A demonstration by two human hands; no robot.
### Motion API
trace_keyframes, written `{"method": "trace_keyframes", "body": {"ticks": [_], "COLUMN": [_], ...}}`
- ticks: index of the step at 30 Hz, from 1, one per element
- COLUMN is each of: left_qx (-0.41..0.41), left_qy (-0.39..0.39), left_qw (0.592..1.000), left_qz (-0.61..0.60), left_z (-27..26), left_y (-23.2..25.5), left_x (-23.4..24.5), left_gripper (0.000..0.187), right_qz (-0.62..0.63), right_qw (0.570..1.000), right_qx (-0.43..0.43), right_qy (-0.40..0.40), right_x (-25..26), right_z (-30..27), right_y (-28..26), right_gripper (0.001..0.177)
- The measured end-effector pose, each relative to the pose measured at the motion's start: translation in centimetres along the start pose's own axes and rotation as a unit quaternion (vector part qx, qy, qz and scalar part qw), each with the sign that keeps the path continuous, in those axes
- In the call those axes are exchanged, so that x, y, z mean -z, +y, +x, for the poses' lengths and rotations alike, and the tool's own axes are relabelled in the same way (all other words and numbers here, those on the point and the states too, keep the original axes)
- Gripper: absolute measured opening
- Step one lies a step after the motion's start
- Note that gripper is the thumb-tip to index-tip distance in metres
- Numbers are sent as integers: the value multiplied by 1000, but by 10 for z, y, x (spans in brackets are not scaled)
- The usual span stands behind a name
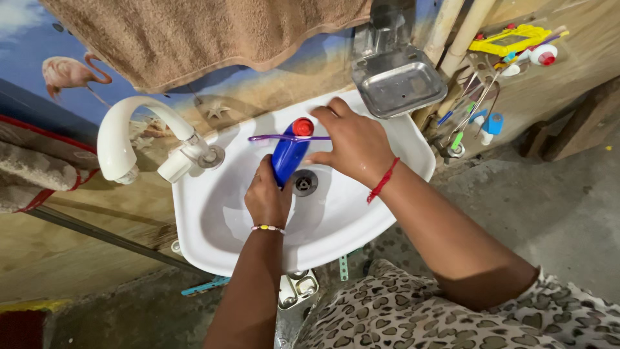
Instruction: The person washes a purple toothbrush and a metal soap dish under running water at a white sink, then rinses their hands. They use a blue bottle to apply liquid soap to the toothbrush and scrub the dish before rinsing everything again.
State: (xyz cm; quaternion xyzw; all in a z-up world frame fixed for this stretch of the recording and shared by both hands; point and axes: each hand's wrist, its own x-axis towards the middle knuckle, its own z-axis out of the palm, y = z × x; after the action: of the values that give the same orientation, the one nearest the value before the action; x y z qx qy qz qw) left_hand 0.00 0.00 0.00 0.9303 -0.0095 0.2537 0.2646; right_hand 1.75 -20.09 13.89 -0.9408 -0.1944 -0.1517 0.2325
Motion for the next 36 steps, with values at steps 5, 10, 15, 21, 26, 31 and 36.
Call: {"method": "trace_keyframes", "body": {"ticks": [5,10,15,21,26,31,36], "left_qx": [-38,-36,-91,89,-14,15,-105], "left_qy": [10,0,-19,117,62,-100,-179], "left_qw": [999,999,995,985,965,891,825], "left_qz": [17,21,19,-92,-255,-443,-525], "left_z": [-3,-2,-2,6,28,58,86], "left_y": [-2,-1,2,20,52,106,173], "left_x": [-8,-8,-8,15,25,21,6], "left_gripper": [63,65,66,57,59,64,77], "right_qz": [-63,15,30,207,307,467,414], "right_qw": [997,997,997,967,950,878,898], "right_qx": [-38,2,-66,-141,-52,-103,-112], "right_qy": [-30,73,8,54,15,21,93], "right_x": [-13,-13,-14,-28,-22,3,59], "right_z": [-2,-5,-7,-24,-32,-27,-43], "right_y": [8,12,23,52,72,95,134], "right_gripper": [42,63,57,59,70,57,36]}}
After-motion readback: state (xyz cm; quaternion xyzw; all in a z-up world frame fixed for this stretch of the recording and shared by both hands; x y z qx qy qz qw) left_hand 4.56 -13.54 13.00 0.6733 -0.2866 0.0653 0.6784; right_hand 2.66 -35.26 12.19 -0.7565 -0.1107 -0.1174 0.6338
